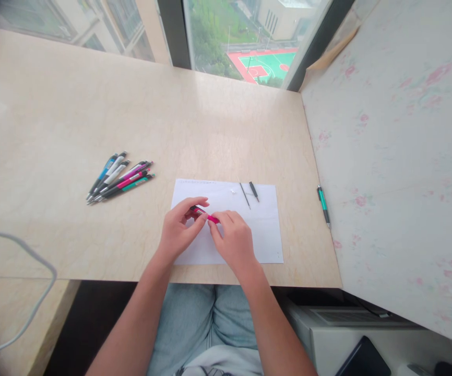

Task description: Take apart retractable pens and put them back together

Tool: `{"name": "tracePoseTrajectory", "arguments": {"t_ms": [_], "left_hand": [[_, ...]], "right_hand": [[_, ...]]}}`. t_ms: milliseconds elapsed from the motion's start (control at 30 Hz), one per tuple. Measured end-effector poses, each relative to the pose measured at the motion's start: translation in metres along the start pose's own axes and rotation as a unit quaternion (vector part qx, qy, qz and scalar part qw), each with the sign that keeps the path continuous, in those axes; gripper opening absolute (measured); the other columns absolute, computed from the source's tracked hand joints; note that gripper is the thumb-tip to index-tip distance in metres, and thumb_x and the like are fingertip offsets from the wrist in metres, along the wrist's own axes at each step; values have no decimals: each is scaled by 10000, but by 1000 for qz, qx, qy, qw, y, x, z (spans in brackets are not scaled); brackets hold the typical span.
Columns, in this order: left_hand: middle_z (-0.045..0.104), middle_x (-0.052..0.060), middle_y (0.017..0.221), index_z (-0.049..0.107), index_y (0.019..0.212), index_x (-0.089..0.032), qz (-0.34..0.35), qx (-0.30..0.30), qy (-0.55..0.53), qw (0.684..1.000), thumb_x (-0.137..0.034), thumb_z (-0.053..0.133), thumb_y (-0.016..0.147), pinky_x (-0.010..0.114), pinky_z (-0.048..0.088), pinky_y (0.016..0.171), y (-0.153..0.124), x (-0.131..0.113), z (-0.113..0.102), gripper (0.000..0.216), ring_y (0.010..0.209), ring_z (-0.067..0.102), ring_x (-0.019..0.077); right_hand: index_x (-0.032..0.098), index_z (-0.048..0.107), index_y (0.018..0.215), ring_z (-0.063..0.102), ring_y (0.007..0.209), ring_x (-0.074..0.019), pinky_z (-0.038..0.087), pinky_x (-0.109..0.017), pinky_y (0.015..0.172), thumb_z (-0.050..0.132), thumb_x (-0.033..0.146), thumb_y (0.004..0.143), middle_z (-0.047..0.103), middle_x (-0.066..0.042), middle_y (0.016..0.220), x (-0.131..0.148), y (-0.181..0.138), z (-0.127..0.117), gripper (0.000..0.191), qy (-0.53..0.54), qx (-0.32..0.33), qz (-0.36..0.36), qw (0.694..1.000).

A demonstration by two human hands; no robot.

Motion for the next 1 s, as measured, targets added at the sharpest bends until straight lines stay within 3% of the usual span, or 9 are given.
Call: {"name": "tracePoseTrajectory", "arguments": {"t_ms": [200, 567, 667, 800, 1000], "left_hand": [[699, 76, 1104, 644, 1128, -209, -36, -74, 26, 996, -179, 609, 880, 276, 538, 699, 0, 6, -15, 251, 742, 642, 120], [725, 79, 1070, 662, 1095, -201, -47, -71, 19, 996, -204, 604, 887, 293, 554, 716, -1, 10, -15, 215, 748, 662, 137], [733, 77, 1045, 663, 1098, -199, -48, -69, 17, 996, -208, 607, 886, 296, 555, 725, -1, 9, -14, 220, 751, 668, 141], [744, 57, 930, 688, 968, -193, -41, -53, 39, 997, -240, 596, 901, 288, 539, 701, -1, 4, -12, 123, 745, 669, 148], [670, -6, 664, 640, 800, -189, -25, 10, 65, 998, -256, 569, 919, 254, 463, 597, -1, -5, -2, 154, 586, 575, 118]], "right_hand": [[209, 633, 840, 606, 779, -196, 412, -299, 662, 597, 270, 897, 666, -31, 773, -13, -1, -6, 91, -103, -3, 65, 992], [216, 615, 885, 592, 780, -196, 255, -282, 569, 602, 407, 888, 674, -34, 815, -34, 20, -15, 191, -190, -55, 187, 962], [214, 614, 862, 587, 726, -184, 289, -280, 574, 593, 396, 904, 643, -18, 738, -24, 13, -17, 188, -145, -68, 159, 974], [213, 576, 747, 536, 626, -148, 356, -289, 599, 525, 301, 952, 601, -4, 657, -1, 2, -9, 228, -46, -48, 61, 996], [225, 497, 664, 472, 580, -134, 380, -280, 587, 490, 224, 951, 510, 13, 594, 16, -12, -6, 287, 46, -34, -44, 997]]}}
Point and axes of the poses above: each hand's wrist, its own y-axis towards the middle knuckle, its own z-axis out of the palm, x = y × z, the point moved 9 cm from there along y, towards the middle knuckle
